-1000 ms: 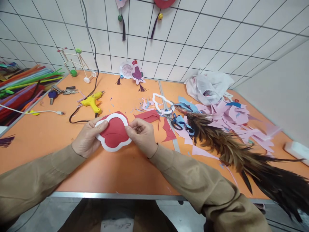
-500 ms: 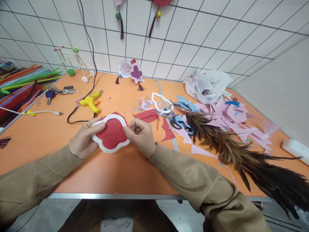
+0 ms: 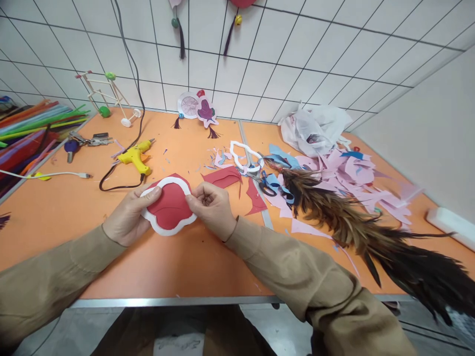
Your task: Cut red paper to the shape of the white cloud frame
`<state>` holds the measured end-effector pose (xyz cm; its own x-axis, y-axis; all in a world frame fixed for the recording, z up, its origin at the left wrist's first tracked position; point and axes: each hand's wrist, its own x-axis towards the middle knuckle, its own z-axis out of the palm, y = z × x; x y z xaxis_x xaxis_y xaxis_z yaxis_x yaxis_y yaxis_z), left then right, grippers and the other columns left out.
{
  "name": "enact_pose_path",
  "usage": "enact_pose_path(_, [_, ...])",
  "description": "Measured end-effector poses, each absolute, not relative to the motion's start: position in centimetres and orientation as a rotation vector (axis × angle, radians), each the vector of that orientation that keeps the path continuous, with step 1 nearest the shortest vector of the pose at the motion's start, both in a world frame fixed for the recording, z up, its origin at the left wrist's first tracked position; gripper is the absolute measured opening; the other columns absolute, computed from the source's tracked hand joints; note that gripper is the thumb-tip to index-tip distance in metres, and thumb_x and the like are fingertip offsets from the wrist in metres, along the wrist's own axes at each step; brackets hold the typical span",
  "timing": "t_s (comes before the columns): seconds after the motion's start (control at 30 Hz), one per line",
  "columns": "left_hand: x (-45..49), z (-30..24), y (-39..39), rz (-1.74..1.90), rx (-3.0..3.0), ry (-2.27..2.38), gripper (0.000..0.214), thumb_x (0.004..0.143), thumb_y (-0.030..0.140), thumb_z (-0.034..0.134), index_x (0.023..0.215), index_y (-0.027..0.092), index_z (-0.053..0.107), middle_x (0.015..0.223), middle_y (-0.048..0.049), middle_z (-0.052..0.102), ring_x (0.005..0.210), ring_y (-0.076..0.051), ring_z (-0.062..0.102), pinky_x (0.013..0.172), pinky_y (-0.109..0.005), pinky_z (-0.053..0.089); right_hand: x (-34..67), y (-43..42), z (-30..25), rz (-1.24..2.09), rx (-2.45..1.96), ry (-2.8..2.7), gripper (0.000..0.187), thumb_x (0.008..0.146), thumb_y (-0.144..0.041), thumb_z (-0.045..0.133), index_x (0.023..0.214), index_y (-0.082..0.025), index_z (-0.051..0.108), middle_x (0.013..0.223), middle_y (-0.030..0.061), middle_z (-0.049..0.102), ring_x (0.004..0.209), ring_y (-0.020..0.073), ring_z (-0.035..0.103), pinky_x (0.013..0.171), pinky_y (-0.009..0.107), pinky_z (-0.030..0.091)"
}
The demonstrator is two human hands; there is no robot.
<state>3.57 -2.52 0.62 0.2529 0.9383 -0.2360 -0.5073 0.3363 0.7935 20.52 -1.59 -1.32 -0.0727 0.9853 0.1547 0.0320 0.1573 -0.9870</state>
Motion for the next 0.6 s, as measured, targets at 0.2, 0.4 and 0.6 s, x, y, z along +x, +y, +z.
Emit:
enact_pose_path(0.2, [3.65,0.69,-2.59,1.096,0.632,0.837,0.022,0.064,0.026,0.085,0.077,0.011,0.075,0.071,-0.009,0.075,0.059,-0.016,0.066,0.061,-0.024,0.053,20.5,-1.63,-1.23,1.127,-1.088,-1.365,0.021,0.065,-0.033,0.065,0.058,-0.019,0.05,0.048,-0.0056,0.043,0.045,0.0067,0.034,0.044,0.023,0.028])
enact_pose_path(0.4, [3.88,0.9,-2.58,1.141,0.62,0.895,0.025,0.06,0.024,0.087,0.079,0.011,0.076,0.069,-0.0083,0.075,0.06,-0.016,0.067,0.061,-0.024,0.053,20.25,-1.78,-1.4,1.112,-1.098,-1.372,0.021,0.065,-0.032,0.064,0.057,-0.019,0.051,0.049,-0.0044,0.046,0.045,0.0071,0.036,0.044,0.023,0.03])
enact_pose_path(0.6, [3.54,0.73,-2.15,1.141,0.639,0.879,0.03,0.058,0.026,0.089,0.08,0.011,0.076,0.07,-0.0079,0.076,0.061,-0.015,0.067,0.06,-0.022,0.054,21.14,-1.53,-0.84,1.135,-1.065,-1.479,0.023,0.071,-0.037,0.065,0.063,-0.018,0.056,0.054,-0.002,0.053,0.049,0.0088,0.044,0.047,0.023,0.035])
